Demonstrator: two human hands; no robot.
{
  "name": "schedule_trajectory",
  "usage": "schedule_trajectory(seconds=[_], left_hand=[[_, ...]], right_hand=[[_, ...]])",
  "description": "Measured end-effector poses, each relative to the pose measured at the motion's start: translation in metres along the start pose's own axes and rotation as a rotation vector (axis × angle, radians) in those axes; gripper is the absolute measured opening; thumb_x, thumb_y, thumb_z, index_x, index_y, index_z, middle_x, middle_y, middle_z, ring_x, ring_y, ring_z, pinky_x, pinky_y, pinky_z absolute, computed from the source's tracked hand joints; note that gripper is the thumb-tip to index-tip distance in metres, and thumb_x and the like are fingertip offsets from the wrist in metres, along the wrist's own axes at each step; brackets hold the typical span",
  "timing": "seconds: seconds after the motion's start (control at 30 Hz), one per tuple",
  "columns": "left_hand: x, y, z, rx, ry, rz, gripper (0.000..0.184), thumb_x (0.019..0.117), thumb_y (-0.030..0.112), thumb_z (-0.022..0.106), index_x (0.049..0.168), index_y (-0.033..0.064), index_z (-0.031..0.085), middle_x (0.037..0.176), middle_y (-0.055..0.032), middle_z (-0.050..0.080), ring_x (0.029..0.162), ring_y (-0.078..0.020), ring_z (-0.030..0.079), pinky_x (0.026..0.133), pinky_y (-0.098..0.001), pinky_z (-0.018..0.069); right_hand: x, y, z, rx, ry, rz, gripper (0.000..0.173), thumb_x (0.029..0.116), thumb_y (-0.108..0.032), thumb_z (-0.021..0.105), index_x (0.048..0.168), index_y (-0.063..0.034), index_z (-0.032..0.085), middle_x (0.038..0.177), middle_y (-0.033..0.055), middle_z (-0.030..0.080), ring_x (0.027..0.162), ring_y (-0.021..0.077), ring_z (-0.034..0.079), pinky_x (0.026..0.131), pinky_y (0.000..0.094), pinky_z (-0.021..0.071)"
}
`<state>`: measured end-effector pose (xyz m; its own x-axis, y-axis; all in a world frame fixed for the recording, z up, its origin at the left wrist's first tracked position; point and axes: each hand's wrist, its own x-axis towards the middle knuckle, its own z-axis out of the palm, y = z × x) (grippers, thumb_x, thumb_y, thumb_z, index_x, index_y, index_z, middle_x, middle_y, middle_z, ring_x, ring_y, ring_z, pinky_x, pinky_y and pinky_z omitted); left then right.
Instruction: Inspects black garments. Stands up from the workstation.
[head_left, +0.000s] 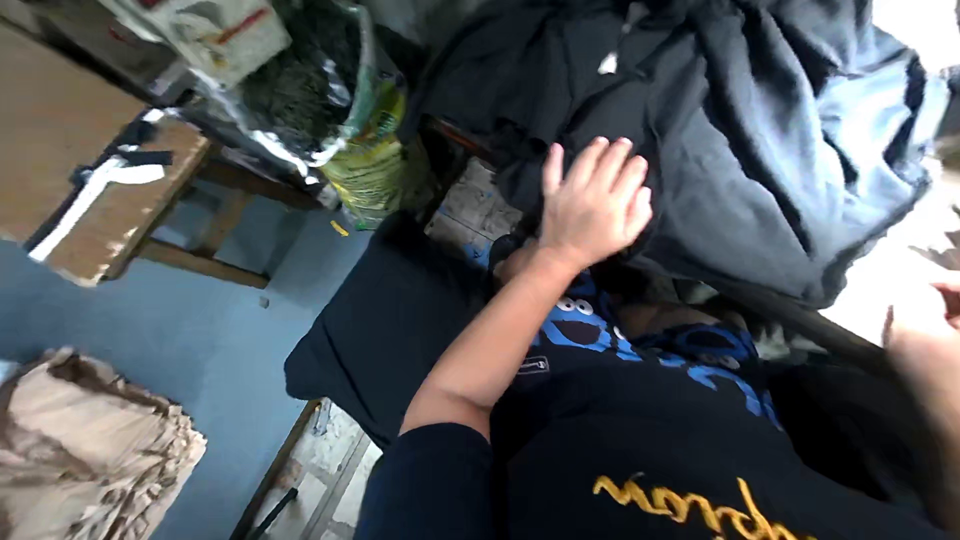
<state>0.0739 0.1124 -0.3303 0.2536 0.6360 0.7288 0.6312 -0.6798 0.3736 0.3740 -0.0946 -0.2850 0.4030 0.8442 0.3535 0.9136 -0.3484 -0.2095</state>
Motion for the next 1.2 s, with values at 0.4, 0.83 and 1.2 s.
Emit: schedule_trajectory(seconds=[0.4, 0.83, 1.2], left_hand=[[-0.002, -0.015, 0.008, 0.18, -0.001, 0.096, 0.052, 0.1028, 0.04, 0.027, 0.113, 0.0171, 0.074, 0.127, -0.0083, 0.071, 0.127, -0.0332, 0.06, 0.111, -0.0694, 0.0228], [-0.005, -0.022, -0.004, 0.249, -0.082, 0.123, 0.057, 0.1033, 0.044, 0.023, 0.116, 0.0119, 0.069, 0.131, -0.0125, 0.068, 0.131, -0.0335, 0.056, 0.114, -0.0654, 0.0193], [-0.003, -0.016, -0.013, 0.27, -0.17, 0.073, 0.056, 0.1041, 0.042, 0.023, 0.122, 0.0099, 0.065, 0.136, -0.0178, 0.064, 0.135, -0.0374, 0.052, 0.113, -0.0678, 0.0197]], right_hand=[[0.002, -0.017, -0.004, 0.076, 0.052, 0.019, 0.032, 0.1029, -0.017, 0.05, 0.11, 0.0052, 0.071, 0.103, 0.0313, 0.069, 0.098, 0.0471, 0.067, 0.083, 0.0614, 0.0496], [-0.006, -0.02, -0.003, 0.11, 0.075, 0.028, 0.027, 0.101, -0.015, 0.052, 0.097, 0.0032, 0.073, 0.088, 0.0227, 0.07, 0.086, 0.0388, 0.069, 0.071, 0.0509, 0.0525], [-0.01, -0.012, -0.005, 0.26, 0.063, -0.09, 0.023, 0.0993, -0.012, 0.055, 0.092, 0.001, 0.072, 0.082, 0.0179, 0.068, 0.076, 0.0305, 0.065, 0.066, 0.0418, 0.05]])
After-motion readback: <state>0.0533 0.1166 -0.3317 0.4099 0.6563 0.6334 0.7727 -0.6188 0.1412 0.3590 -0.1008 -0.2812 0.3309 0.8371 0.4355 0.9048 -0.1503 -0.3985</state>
